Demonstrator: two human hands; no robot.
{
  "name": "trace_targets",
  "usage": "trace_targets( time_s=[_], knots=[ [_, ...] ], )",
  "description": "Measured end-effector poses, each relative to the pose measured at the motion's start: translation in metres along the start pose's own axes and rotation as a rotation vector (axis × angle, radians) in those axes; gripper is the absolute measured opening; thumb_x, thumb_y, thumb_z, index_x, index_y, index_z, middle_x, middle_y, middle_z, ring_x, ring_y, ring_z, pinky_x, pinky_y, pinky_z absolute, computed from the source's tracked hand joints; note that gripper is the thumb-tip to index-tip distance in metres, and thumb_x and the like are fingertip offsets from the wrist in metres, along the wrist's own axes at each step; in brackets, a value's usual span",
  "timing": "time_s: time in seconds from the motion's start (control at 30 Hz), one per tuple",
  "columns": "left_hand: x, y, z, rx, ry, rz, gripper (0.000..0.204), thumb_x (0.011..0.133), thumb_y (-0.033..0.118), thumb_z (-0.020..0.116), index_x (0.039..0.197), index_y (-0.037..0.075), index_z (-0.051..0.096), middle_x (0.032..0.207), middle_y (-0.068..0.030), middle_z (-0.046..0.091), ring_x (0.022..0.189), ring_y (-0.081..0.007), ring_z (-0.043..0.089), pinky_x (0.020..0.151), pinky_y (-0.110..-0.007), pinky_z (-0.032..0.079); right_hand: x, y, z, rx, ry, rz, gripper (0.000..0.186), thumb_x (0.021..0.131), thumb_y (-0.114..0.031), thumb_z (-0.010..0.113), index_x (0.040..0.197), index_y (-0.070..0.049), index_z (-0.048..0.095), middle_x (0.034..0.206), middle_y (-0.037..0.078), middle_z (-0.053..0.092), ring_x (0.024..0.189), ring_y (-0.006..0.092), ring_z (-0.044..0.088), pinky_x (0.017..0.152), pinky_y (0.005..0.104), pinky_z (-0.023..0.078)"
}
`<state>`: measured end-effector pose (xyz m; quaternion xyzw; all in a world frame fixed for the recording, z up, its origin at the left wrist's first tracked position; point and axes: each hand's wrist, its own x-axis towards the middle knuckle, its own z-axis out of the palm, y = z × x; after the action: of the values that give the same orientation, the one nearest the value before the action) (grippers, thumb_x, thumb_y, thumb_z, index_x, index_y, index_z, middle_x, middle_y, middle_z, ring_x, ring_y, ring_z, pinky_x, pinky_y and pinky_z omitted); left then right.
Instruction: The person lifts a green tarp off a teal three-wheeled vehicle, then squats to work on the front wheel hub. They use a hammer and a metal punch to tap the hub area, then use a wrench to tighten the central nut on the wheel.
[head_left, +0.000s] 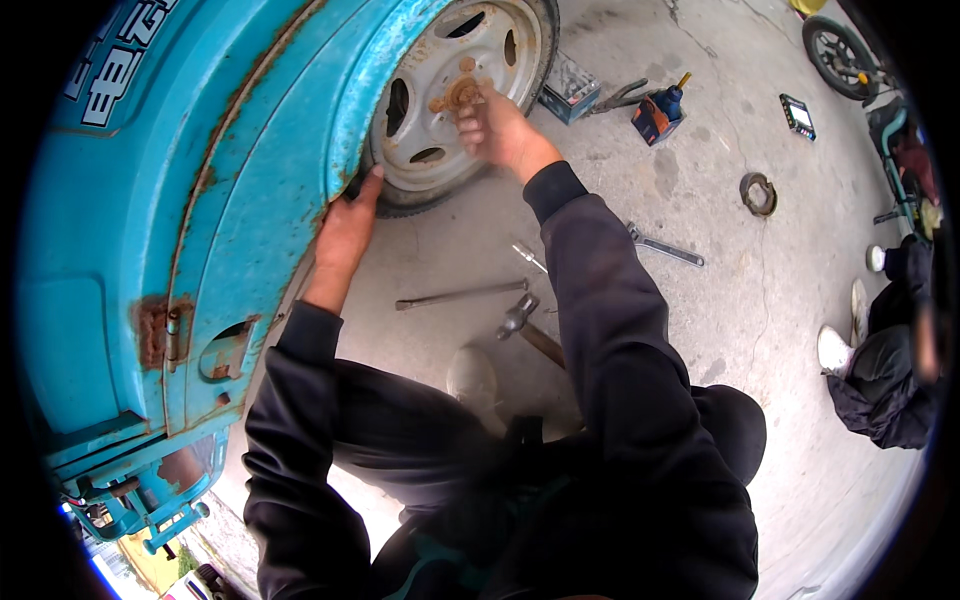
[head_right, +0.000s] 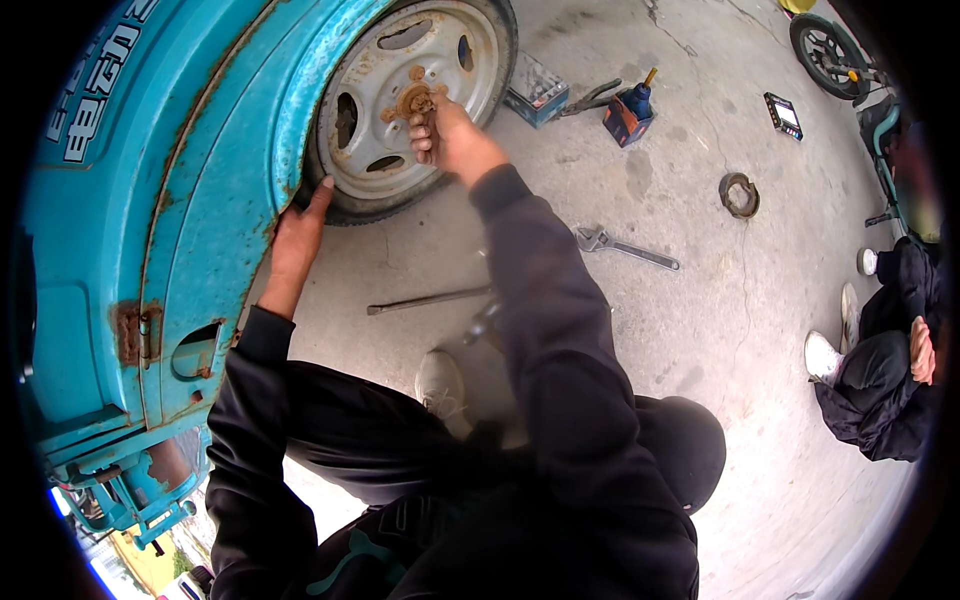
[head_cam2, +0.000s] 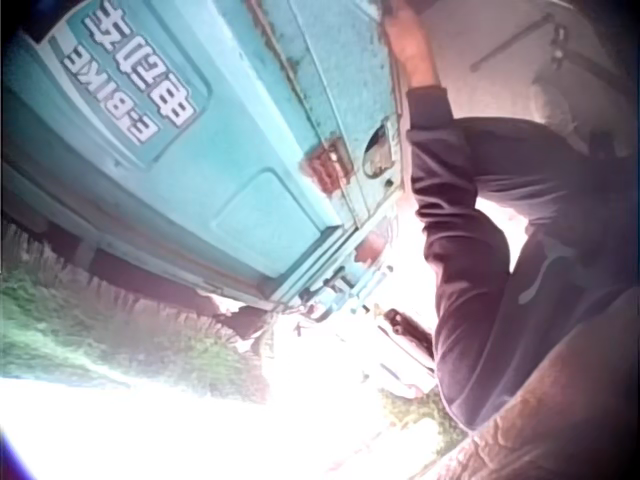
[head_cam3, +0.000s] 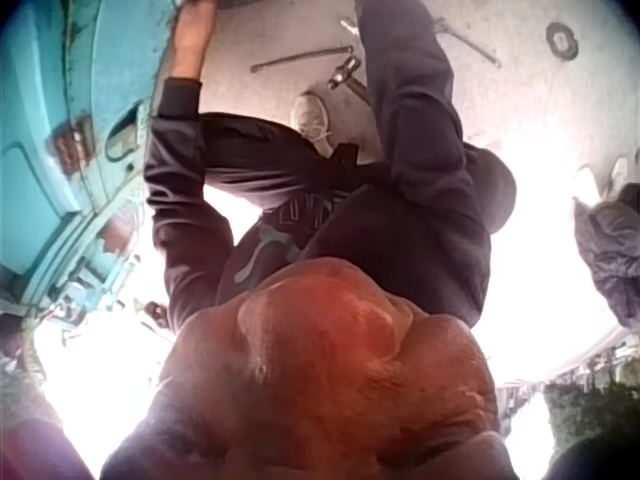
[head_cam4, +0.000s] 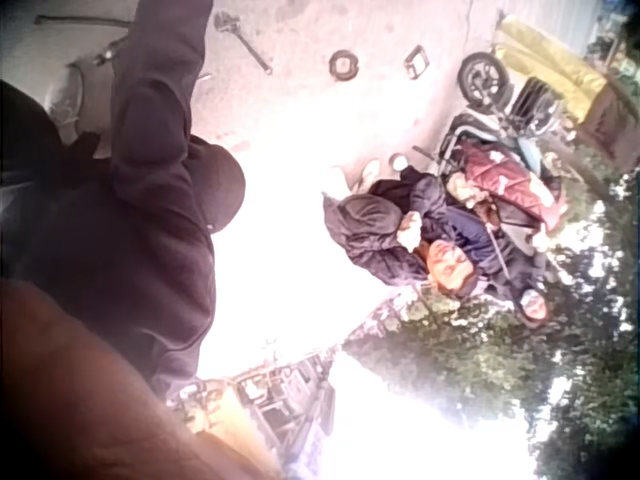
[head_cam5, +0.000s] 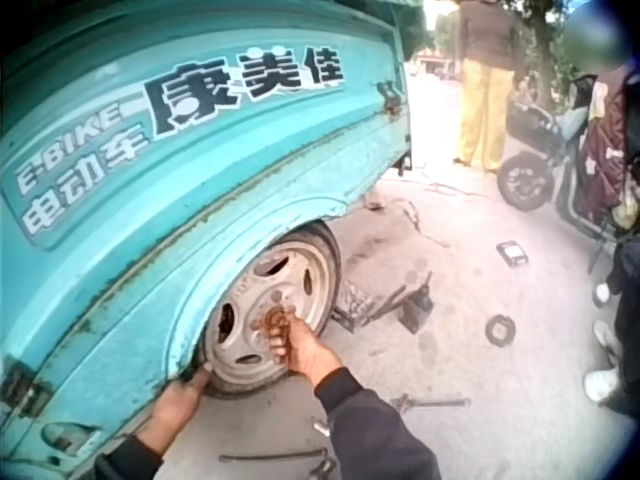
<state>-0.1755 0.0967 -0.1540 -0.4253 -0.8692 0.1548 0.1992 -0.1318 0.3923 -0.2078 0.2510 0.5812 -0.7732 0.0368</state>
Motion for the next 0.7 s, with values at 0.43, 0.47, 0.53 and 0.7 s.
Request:
trace_targets(
  time_s=[0.43,0.47,0.53,0.7],
  knots=[
    [0.022,0.017,-0.053,-0.73,-0.001,-0.496,0.067,0.095,0.048,0.06,0.141,0.002,0.049,0.148,-0.0233,0.045,0.136,-0.0377,0.041,0.113,-0.04,0.032,-0.03,0.012,0.036,0.029,-0.093,-0.023,0.07,0.102,-0.06,0.031,0.077,0.0,0.057,0.06,0.013,0.055,0.061,0.0287,0.06,0.058,0.0371,0.052],
    [0.021,0.017,-0.056,-0.728,-0.01,-0.492,0.068,0.095,0.049,0.06,0.141,0.0,0.049,0.148,-0.024,0.044,0.136,-0.0387,0.041,0.113,-0.041,0.032,-0.03,0.018,0.048,0.017,-0.109,-0.065,0.07,0.101,-0.062,0.031,0.078,-0.001,0.058,0.062,0.017,0.06,0.063,0.0333,0.064,0.058,0.041,0.053],
    [0.026,0.021,-0.06,-0.708,0.007,-0.43,0.071,0.094,0.05,0.06,0.141,-0.002,0.048,0.149,-0.0254,0.042,0.136,-0.0402,0.04,0.113,-0.042,0.032,-0.016,0.028,0.029,-0.797,0.434,-0.307,0.064,0.101,-0.059,0.037,0.084,-0.001,0.059,0.072,0.019,0.065,0.069,0.0372,0.067,0.058,0.0447,0.053],
    [0.012,0.005,-0.029,-0.566,0.007,-0.298,0.06,0.096,0.045,0.06,0.142,0.009,0.051,0.148,-0.0274,0.042,0.135,-0.0417,0.041,0.113,-0.044,0.032,-0.038,0.019,0.018,-0.888,0.687,-0.679,0.053,0.099,-0.052,0.048,0.096,0.0,0.06,0.088,0.023,0.069,0.077,0.0368,0.069,0.06,0.0456,0.054]
  ],
)
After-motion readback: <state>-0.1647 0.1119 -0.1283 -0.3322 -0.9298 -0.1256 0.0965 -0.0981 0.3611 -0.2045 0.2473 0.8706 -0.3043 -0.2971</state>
